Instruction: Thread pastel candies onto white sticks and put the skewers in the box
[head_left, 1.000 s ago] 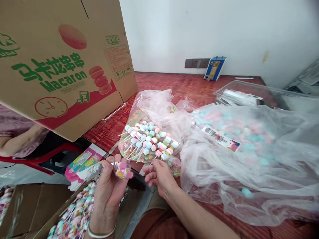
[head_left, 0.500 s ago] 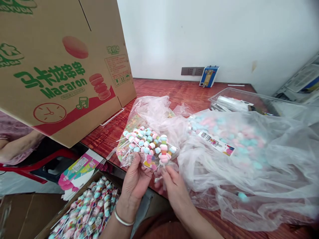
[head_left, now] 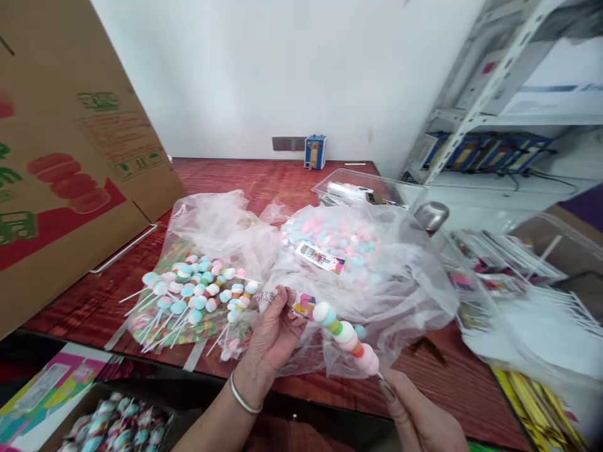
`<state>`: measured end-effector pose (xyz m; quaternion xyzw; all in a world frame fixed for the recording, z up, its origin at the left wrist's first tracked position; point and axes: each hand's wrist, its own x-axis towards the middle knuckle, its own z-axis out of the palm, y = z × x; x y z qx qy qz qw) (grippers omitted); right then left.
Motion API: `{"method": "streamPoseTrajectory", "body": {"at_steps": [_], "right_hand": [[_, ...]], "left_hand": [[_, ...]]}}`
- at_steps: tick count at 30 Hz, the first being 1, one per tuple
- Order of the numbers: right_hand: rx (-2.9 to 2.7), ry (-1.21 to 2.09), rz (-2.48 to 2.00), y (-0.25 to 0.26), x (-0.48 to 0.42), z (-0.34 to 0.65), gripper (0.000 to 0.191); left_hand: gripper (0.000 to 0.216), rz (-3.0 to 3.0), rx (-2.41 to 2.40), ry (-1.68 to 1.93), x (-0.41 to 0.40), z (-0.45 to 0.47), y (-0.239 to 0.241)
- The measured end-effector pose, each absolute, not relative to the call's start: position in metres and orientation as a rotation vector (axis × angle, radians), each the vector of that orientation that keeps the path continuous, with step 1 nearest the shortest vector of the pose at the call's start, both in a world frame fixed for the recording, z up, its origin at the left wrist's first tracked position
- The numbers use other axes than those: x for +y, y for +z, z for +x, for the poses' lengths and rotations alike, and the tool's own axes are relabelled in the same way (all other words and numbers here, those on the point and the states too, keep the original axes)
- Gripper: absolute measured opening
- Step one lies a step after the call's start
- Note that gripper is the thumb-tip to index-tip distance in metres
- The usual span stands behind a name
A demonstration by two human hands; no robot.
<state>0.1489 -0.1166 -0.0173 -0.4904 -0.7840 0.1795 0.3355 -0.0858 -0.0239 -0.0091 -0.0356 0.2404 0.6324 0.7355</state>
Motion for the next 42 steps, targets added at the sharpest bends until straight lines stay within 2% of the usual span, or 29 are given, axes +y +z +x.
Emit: {"method": "streamPoseTrajectory", "body": {"at_steps": [4, 9, 12, 16, 20, 24, 27, 30, 33, 35, 37, 39, 42], "right_hand": [[-2.084, 0.377, -1.357, -0.017, -0.125, 0.169, 0.033], [-2.078, 0.064, -1.323, -0.009, -0.128, 0.192, 0.032], [-2.049, 0.089, -1.336, -0.004, -0.130, 0.195, 0.031], [-1.876, 0.437, -1.420, -0.004, -0.137, 0.186, 0.026], [-1.346, 1.010, -1.511, -0.015, -0.142, 0.164, 0.025], [-0.649, 1.657, -1.187, -0.029, -0.144, 0.138, 0.039], [-0.417, 1.842, -1.030, -0.034, -0.145, 0.126, 0.039], [-0.619, 1.614, -1.213, -0.038, -0.149, 0.123, 0.037], [-1.187, 0.952, -1.491, -0.042, -0.149, 0.127, 0.025], [-1.506, 0.429, -1.489, -0.045, -0.147, 0.130, 0.011], [-1.651, 0.088, -1.405, -0.046, -0.144, 0.132, 0.009], [-1.663, 0.025, -1.387, -0.046, -0.143, 0.132, 0.008], [-1.486, 0.450, -1.509, -0.045, -0.143, 0.131, 0.017]], "left_hand": [[0.027, 0.003, 0.586, 1.342, -0.020, -0.060, -0.007], [0.030, 0.225, 0.680, 1.344, -0.016, -0.043, -0.004], [0.033, 0.258, 0.741, 1.376, -0.014, -0.033, -0.003], [0.026, 0.267, 0.716, 1.327, -0.013, -0.020, 0.000], [0.015, 0.181, 0.652, 1.272, -0.014, -0.009, 0.002], [0.010, 0.129, 0.632, 1.266, -0.014, -0.004, 0.002], [0.010, 0.141, 0.654, 1.287, -0.015, -0.004, 0.001], [0.015, 0.165, 0.727, 1.274, -0.018, -0.003, 0.002], [0.021, 0.187, 0.771, 1.250, -0.021, -0.001, 0.004], [0.023, 0.195, 0.786, 1.246, -0.022, 0.001, 0.005], [0.024, 0.197, 0.789, 1.250, -0.023, 0.002, 0.005], [0.024, 0.194, 0.777, 1.254, -0.024, 0.003, 0.004], [0.022, 0.176, 0.745, 1.239, -0.025, 0.005, 0.002]]}}
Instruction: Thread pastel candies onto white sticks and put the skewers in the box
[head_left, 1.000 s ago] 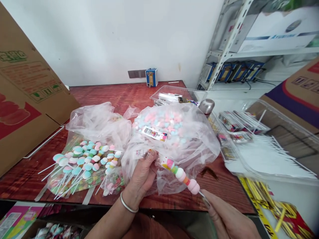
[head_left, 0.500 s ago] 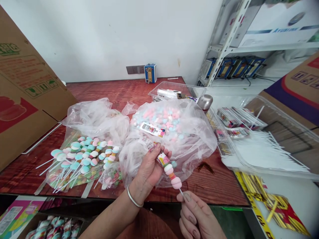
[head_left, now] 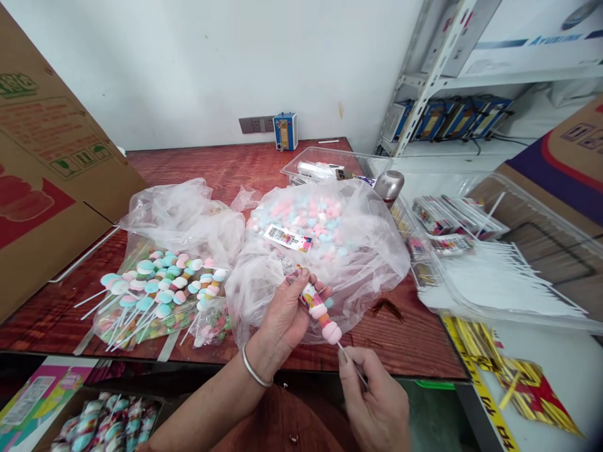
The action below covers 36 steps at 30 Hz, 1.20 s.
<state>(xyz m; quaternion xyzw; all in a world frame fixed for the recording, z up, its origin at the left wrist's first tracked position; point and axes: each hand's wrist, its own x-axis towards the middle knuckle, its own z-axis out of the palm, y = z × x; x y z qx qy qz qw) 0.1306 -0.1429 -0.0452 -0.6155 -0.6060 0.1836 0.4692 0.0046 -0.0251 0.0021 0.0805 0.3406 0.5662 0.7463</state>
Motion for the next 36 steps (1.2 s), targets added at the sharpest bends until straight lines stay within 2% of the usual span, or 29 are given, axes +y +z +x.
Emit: {"method": "streamPoseTrajectory", "body": {"at_steps": [3, 6, 9, 14, 16, 22, 28, 36], "right_hand": [[-1.106, 1.093, -1.475, -0.048, -0.144, 0.129, 0.035], [-0.835, 1.397, -1.301, -0.052, -0.144, 0.128, 0.041], [-1.020, 1.186, -1.380, -0.051, -0.141, 0.127, 0.038], [-1.629, 0.051, -1.458, -0.045, -0.126, 0.122, 0.020], [-1.688, -0.119, -1.454, -0.045, -0.119, 0.120, 0.018], [-1.535, 0.175, -1.507, -0.046, -0.119, 0.120, 0.014], [-1.491, 0.531, -1.568, -0.046, -0.131, 0.127, 0.026], [-0.962, 0.915, -1.468, -0.045, -0.112, 0.117, 0.032]], "left_hand": [[0.020, 0.148, 0.682, 1.202, -0.025, 0.005, 0.000], [0.020, 0.152, 0.616, 1.167, -0.025, 0.006, -0.001], [0.020, 0.178, 0.605, 1.153, -0.029, 0.010, 0.000], [0.022, 0.223, 0.622, 1.106, -0.041, 0.024, 0.000], [0.023, 0.227, 0.614, 1.088, -0.048, 0.030, -0.002], [0.027, 0.201, 0.593, 0.995, -0.056, 0.031, -0.009], [0.026, 0.302, 0.634, 1.057, -0.058, 0.031, -0.012], [0.036, 0.392, 0.798, 0.965, -0.074, 0.048, -0.028]]}}
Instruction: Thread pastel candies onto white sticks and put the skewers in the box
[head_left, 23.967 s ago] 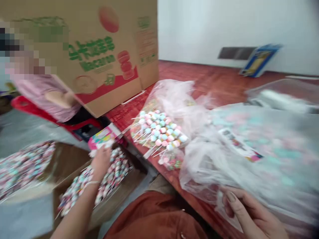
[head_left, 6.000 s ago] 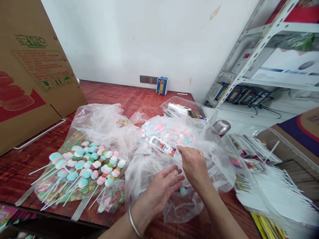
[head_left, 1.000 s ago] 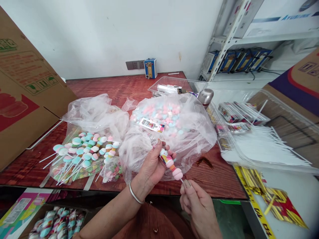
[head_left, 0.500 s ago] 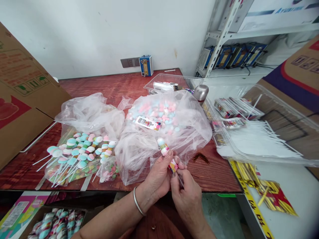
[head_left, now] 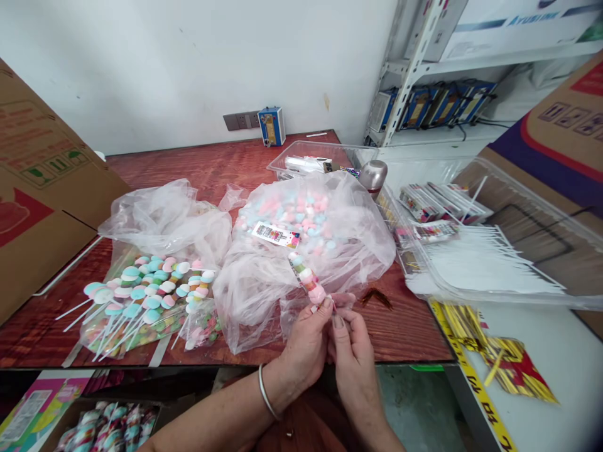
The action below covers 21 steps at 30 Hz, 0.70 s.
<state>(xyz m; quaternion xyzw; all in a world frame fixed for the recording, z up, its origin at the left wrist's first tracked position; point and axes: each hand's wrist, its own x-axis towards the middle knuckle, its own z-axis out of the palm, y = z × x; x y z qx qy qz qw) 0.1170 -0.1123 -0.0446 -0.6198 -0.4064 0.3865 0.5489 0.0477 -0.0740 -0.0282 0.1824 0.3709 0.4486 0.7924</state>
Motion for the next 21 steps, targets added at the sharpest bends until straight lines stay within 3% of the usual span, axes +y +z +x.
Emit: {"method": "streamPoseTrajectory", "body": {"at_steps": [4, 10, 12, 17, 19, 21], "right_hand": [[-0.638, 1.214, -1.247, -0.050, -0.111, 0.112, 0.035], [-0.400, 1.439, -1.084, -0.050, -0.111, 0.116, 0.038], [-0.557, 1.397, -1.189, -0.047, -0.113, 0.117, 0.037], [-1.014, 0.788, -1.501, -0.041, -0.117, 0.117, 0.033], [-1.002, 0.779, -1.504, -0.042, -0.117, 0.117, 0.026], [-0.858, 1.017, -1.395, -0.043, -0.117, 0.115, 0.033]], "left_hand": [[0.040, 0.473, 0.808, 0.878, -0.076, 0.043, -0.034], [0.027, 0.558, 0.761, 0.906, -0.077, 0.031, -0.026], [0.025, 0.566, 0.815, 0.927, -0.075, 0.030, -0.028], [0.022, 0.617, 0.907, 1.043, -0.072, 0.032, -0.032], [0.021, 0.645, 0.909, 1.048, -0.071, 0.030, -0.031], [0.020, 0.640, 0.875, 1.013, -0.071, 0.024, -0.031]]}}
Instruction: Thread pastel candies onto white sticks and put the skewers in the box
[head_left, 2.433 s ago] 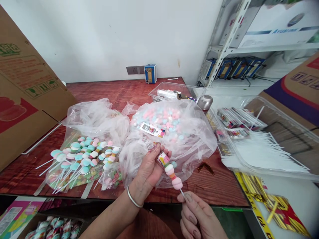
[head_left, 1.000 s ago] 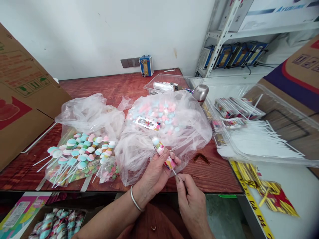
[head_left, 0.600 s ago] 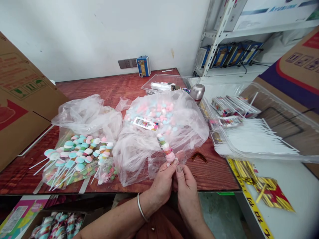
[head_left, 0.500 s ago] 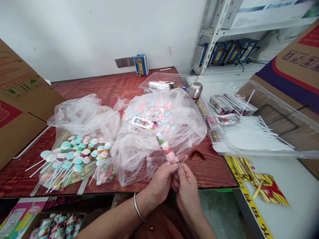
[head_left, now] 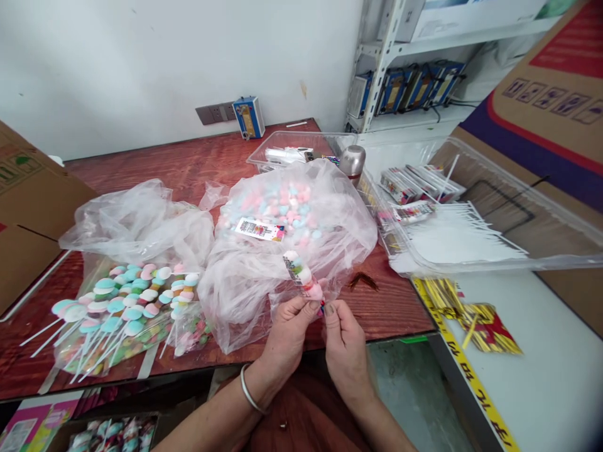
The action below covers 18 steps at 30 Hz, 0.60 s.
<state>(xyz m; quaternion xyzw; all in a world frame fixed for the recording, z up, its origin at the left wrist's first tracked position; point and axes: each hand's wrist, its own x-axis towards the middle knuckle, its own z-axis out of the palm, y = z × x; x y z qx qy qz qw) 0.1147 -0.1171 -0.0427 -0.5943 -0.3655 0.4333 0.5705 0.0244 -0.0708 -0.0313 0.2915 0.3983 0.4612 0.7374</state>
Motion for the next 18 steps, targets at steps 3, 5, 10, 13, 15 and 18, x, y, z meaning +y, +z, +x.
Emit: {"method": "streamPoseTrajectory", "body": {"at_steps": [3, 5, 10, 13, 15, 18], "right_hand": [[-0.491, 1.619, -0.971, -0.043, -0.122, 0.108, 0.040], [-0.371, 1.914, -0.728, -0.042, -0.126, 0.105, 0.043], [-1.048, 1.395, -1.255, -0.043, -0.132, 0.139, 0.032], [-1.428, 0.516, -1.789, -0.055, -0.135, 0.177, 0.018], [-1.621, 0.226, -1.946, -0.065, -0.135, 0.196, 0.018], [-1.864, -0.010, -2.075, -0.075, -0.133, 0.204, 0.014]], "left_hand": [[0.023, 0.643, 0.745, 0.811, -0.071, 0.010, -0.033], [0.028, 0.678, 0.670, 0.675, -0.071, 0.001, -0.034], [0.030, 0.756, 0.771, 0.759, -0.068, -0.011, -0.030], [0.025, 0.946, 0.956, 0.923, -0.060, -0.020, -0.025], [0.024, 1.084, 1.047, 0.921, -0.055, -0.027, -0.023], [0.024, 1.242, 1.085, 0.858, -0.053, -0.033, -0.020]]}}
